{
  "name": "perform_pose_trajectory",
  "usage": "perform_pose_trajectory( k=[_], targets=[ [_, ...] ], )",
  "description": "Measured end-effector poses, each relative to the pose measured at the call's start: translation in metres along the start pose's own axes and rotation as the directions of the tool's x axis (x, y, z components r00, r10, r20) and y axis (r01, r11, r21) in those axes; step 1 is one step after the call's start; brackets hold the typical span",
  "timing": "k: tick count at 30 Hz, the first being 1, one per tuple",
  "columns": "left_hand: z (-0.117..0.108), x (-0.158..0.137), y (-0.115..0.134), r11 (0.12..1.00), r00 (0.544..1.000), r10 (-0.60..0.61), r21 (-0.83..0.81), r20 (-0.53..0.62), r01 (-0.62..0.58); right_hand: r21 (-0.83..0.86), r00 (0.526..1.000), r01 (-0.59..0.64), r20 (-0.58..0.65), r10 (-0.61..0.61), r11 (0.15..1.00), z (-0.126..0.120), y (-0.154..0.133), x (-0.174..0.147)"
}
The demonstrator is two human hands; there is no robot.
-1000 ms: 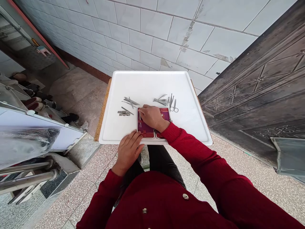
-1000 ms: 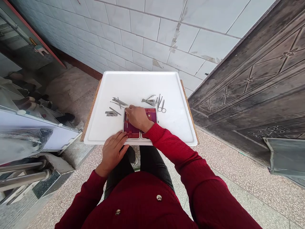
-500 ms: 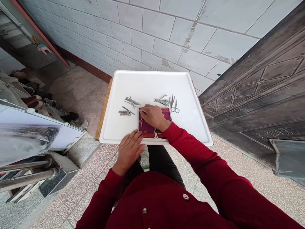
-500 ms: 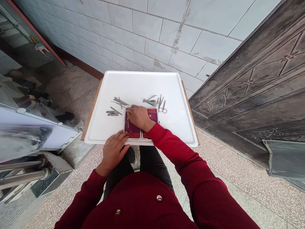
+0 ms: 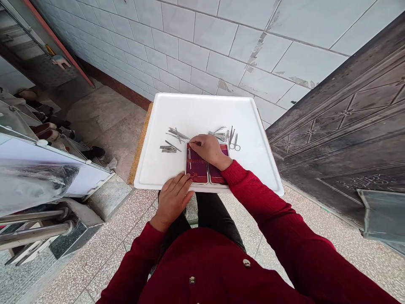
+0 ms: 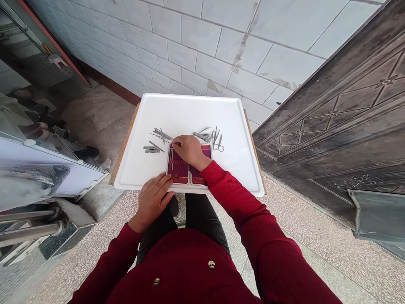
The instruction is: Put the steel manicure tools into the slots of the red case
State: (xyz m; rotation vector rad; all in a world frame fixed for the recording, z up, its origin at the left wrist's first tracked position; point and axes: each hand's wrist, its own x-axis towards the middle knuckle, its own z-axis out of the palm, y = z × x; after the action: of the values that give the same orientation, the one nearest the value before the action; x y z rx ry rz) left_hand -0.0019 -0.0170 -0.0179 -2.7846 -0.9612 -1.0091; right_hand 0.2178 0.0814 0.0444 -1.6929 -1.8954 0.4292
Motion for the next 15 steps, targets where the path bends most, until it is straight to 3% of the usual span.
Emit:
perform_pose_trajectory(
  k=[8, 15],
  targets=[
    [0.002, -0.002, 0.0, 1.0, 1.0, -0.007, 0.019, 0.006, 0.007, -0.214, 0.983, -0.021, 0.176, 0.06, 0.977, -0.012, -0.034, 0.025],
    [0.002, -0.001, 0.0, 1.0, 1.0, -0.004, 0.022, -0.002, 0.004, -0.379, 0.959, -0.071, 0.23, 0.168, 0.923, 0.008, -0.044, 0.069]
  ],
)
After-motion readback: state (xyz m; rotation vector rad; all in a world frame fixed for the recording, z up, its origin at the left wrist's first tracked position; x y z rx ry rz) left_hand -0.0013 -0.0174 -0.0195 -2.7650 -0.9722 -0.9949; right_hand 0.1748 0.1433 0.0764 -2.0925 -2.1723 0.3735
